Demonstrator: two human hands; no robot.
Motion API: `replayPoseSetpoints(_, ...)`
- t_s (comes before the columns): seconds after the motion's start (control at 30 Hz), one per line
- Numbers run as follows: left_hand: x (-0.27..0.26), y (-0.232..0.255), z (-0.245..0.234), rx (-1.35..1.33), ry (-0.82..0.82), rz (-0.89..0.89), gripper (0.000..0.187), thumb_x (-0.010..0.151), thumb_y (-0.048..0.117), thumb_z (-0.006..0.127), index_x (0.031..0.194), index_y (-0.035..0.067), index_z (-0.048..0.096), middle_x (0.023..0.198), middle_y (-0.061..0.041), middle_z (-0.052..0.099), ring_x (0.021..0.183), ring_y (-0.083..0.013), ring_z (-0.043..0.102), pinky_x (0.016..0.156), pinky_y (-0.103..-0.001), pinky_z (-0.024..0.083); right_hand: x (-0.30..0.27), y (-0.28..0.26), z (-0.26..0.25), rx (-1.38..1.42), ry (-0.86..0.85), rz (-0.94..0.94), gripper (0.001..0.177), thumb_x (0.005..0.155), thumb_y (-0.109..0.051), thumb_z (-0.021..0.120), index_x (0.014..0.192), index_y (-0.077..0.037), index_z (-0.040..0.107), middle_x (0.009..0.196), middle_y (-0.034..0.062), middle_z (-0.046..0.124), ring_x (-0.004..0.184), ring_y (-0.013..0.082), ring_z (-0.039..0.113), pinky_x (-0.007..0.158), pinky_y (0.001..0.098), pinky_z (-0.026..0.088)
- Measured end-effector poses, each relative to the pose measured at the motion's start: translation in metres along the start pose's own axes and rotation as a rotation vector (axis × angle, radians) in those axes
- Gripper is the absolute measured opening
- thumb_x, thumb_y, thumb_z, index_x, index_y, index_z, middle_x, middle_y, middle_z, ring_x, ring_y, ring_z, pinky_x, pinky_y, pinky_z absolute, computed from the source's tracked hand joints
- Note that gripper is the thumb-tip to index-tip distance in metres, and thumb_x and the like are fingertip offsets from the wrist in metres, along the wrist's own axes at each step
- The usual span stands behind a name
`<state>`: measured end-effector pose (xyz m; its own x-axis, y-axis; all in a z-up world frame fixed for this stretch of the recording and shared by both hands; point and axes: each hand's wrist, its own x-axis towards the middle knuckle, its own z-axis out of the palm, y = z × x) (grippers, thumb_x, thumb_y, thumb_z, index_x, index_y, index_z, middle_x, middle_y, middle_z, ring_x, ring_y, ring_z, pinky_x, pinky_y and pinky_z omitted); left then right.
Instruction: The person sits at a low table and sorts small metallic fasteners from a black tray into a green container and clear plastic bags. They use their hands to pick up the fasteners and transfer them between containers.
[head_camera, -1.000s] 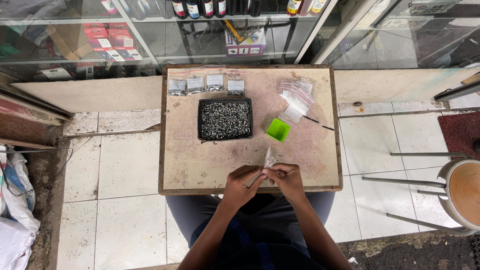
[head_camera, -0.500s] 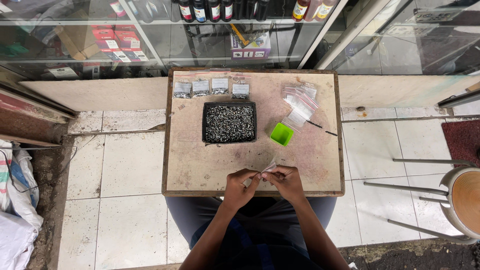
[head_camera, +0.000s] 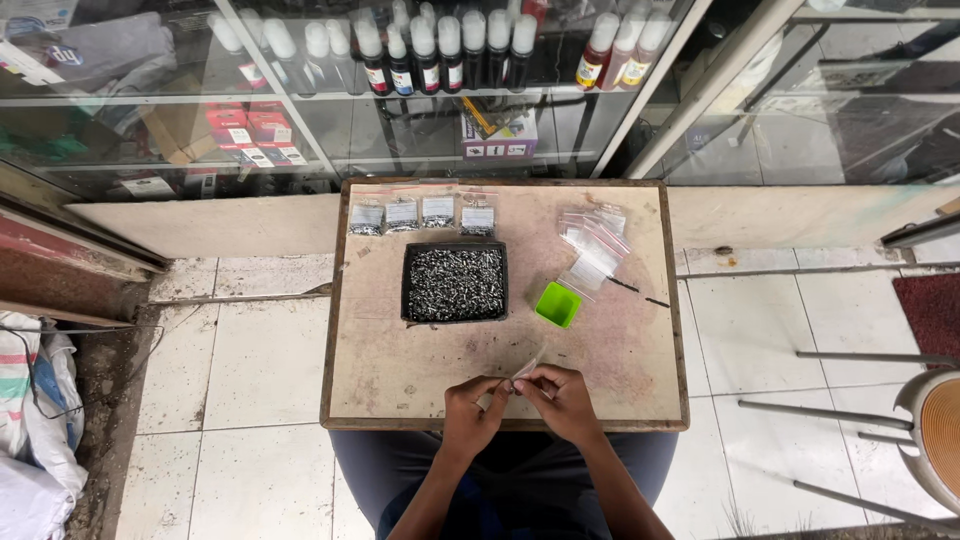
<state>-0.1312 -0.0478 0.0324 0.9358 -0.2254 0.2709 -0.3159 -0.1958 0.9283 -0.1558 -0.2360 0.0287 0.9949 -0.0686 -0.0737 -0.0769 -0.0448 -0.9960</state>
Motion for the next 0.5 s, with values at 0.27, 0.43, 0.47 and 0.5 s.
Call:
replayPoseSetpoints(0.27,0.008,0.001,-0.002,0.028,-0.11,0.006,0.025,0.104,0.028,0.068,0.11,0.008,0.083,0.099,-0.005,0.085,0.087,-0.0183,0.083,0.07,-0.031,0.063,-0.003,0.001,0.001,-0.158,-0.003,-0.066,0.014,0.102,-0.015,0.072,0.09,-0.009,0.068,0.082,-0.001,0.068,0.071,0.0062,0.054,0.065,0.0245,0.046)
replayPoseSetpoints(0.43,0.012,0.003,-0.011,0.059,-0.295,0.093,0.036,0.102,0.024,0.072,0.136,0.011,0.074,0.103,-0.009,0.085,0.093,-0.0202,0.083,0.079,-0.032,0.066,-0.001,-0.006,-0.006,-0.29,-0.094,-0.082,0.016,0.103,-0.017,0.069,0.089,-0.01,0.067,0.083,0.0002,0.072,0.075,0.0107,0.063,0.067,0.0289,0.05)
replayPoseSetpoints(0.47,0.013,0.002,-0.012,0.031,-0.318,0.057,0.027,0.099,0.022,0.077,0.123,0.009,0.079,0.103,-0.008,0.086,0.093,-0.0185,0.083,0.078,-0.03,0.066,-0.001,-0.006,-0.008,-0.276,-0.146,-0.016,0.016,0.103,-0.016,0.069,0.088,-0.011,0.067,0.083,-0.0003,0.072,0.075,0.0098,0.063,0.066,0.0284,0.05)
replayPoseSetpoints(0.5,0.014,0.002,-0.014,0.003,-0.342,0.02,0.019,0.095,0.019,0.082,0.11,0.007,0.084,0.103,-0.006,0.086,0.093,-0.0167,0.084,0.078,-0.028,0.065,-0.002,-0.005,-0.01,-0.261,-0.197,0.05,0.017,0.103,-0.016,0.069,0.087,-0.011,0.067,0.083,-0.0008,0.071,0.075,0.0088,0.062,0.066,0.0279,0.049)
